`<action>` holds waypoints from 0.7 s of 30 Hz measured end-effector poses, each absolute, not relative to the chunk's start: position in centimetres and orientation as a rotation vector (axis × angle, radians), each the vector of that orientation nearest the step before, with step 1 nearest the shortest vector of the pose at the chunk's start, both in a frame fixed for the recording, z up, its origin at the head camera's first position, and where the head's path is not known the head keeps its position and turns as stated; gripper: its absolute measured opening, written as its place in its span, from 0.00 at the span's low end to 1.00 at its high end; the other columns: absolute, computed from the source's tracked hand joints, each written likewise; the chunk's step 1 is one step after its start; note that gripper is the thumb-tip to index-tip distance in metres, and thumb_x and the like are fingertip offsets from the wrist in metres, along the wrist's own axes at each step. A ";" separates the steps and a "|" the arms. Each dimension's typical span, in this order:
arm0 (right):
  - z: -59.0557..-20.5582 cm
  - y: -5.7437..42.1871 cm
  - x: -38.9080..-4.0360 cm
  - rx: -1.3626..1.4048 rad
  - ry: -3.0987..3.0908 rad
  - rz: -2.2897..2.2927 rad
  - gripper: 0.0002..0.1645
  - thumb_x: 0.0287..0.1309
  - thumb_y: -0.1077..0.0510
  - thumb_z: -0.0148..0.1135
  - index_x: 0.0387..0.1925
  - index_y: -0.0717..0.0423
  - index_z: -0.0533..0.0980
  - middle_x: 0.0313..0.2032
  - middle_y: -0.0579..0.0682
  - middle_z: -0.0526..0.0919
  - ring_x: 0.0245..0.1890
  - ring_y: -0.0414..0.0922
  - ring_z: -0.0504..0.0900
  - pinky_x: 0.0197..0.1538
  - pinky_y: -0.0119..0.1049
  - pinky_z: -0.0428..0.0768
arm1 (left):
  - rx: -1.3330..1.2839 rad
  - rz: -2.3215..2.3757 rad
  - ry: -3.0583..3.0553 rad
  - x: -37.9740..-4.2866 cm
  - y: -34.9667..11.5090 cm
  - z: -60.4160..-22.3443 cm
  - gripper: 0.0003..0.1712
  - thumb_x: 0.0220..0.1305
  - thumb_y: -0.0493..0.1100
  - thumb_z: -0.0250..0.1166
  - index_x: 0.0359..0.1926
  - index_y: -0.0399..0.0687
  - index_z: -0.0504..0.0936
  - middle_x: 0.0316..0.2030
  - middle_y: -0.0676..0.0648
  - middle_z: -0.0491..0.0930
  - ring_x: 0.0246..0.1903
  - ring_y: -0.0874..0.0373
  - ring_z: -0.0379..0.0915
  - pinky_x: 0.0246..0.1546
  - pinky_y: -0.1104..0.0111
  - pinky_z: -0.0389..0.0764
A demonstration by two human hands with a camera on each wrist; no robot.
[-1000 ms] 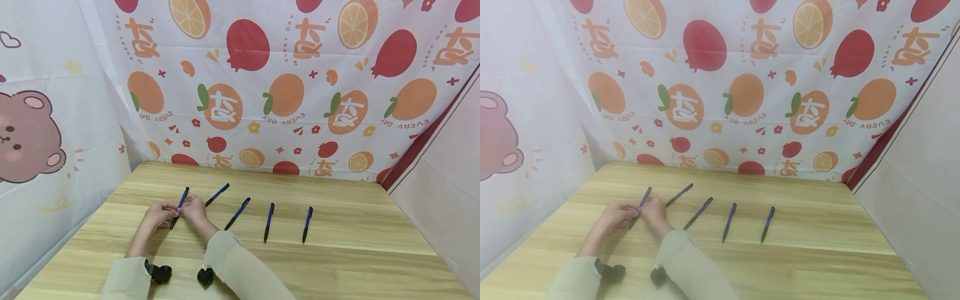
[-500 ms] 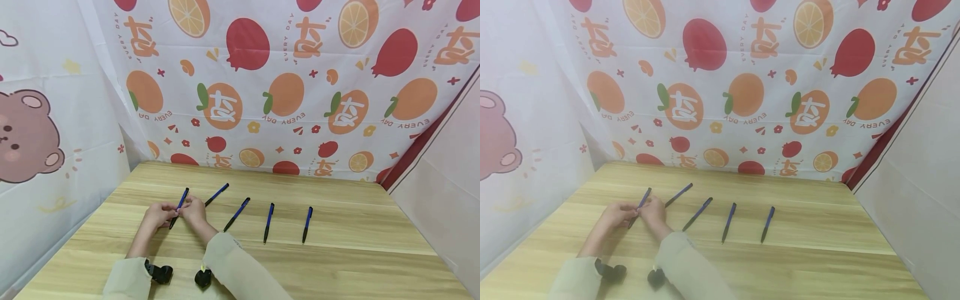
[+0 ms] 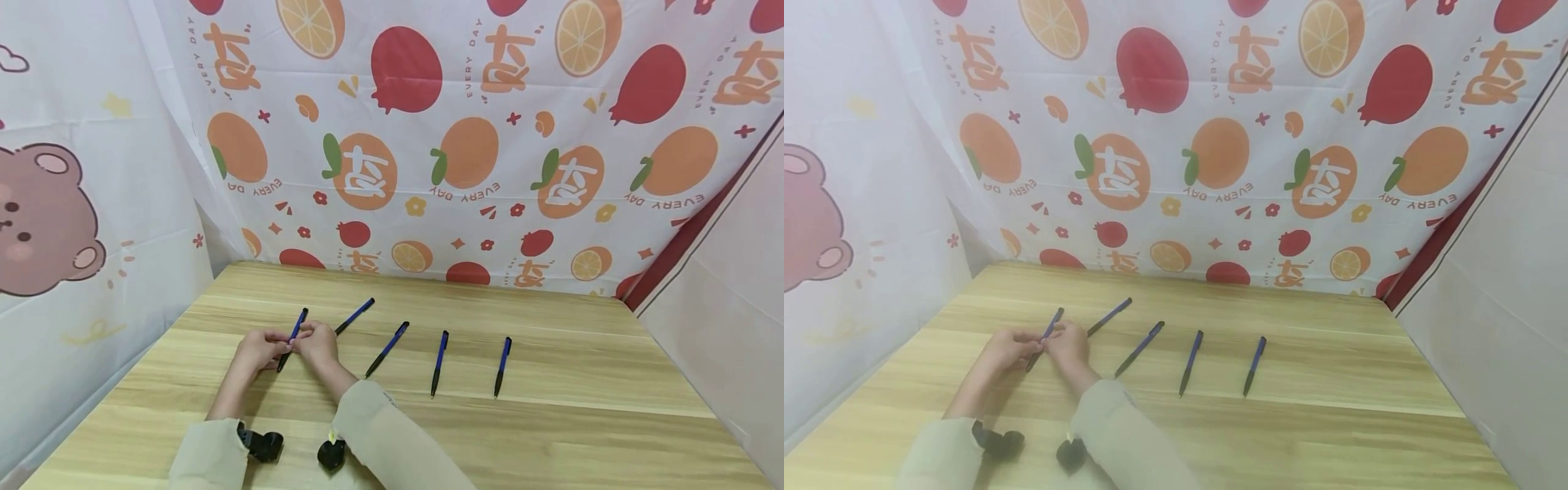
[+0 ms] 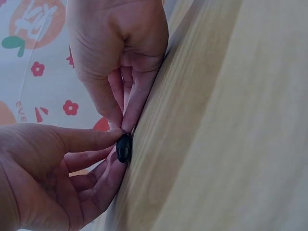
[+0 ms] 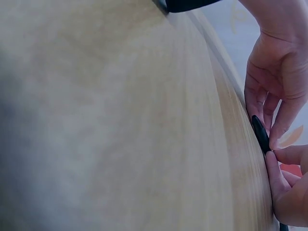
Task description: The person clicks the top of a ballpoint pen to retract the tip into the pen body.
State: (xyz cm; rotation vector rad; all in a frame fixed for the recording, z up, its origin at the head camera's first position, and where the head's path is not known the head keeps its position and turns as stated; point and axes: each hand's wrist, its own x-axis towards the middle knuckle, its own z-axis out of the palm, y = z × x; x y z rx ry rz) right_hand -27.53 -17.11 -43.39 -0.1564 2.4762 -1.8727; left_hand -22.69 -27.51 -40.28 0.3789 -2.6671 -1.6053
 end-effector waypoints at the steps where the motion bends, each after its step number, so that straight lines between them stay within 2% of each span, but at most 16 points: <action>1: -43.4 -17.1 -27.5 -0.160 2.470 -1.871 0.17 0.38 0.74 0.65 0.35 0.62 0.81 0.18 0.44 0.79 0.19 0.34 0.75 0.27 0.26 0.74 | 0.387 -1.604 -2.669 -22.6 -27.5 -40.2 0.12 0.57 0.29 0.60 0.42 0.23 0.76 0.27 0.44 0.79 0.25 0.59 0.73 0.24 0.69 0.79; 8: -43.0 -16.8 -27.6 -0.122 2.322 -1.923 0.16 0.41 0.73 0.64 0.38 0.64 0.79 0.21 0.48 0.80 0.21 0.39 0.79 0.29 0.29 0.77 | 0.405 -1.603 -2.699 -22.7 -27.6 -39.9 0.13 0.59 0.31 0.59 0.44 0.23 0.75 0.28 0.43 0.79 0.27 0.57 0.73 0.26 0.67 0.79; 14: -42.5 -16.0 -27.6 -0.038 2.035 -2.067 0.13 0.47 0.75 0.60 0.38 0.66 0.78 0.25 0.53 0.80 0.27 0.50 0.83 0.31 0.34 0.81 | 0.419 -1.531 -2.744 -22.8 -27.3 -39.4 0.17 0.60 0.34 0.58 0.48 0.24 0.73 0.30 0.40 0.78 0.28 0.55 0.73 0.26 0.65 0.79; 21: -40.1 -14.6 -28.0 -0.086 1.861 -2.106 0.12 0.53 0.74 0.58 0.41 0.71 0.77 0.34 0.64 0.82 0.36 0.55 0.82 0.40 0.39 0.80 | 0.379 -1.466 -2.758 -23.0 -26.8 -38.5 0.18 0.62 0.36 0.57 0.50 0.27 0.73 0.32 0.39 0.79 0.23 0.56 0.72 0.23 0.65 0.76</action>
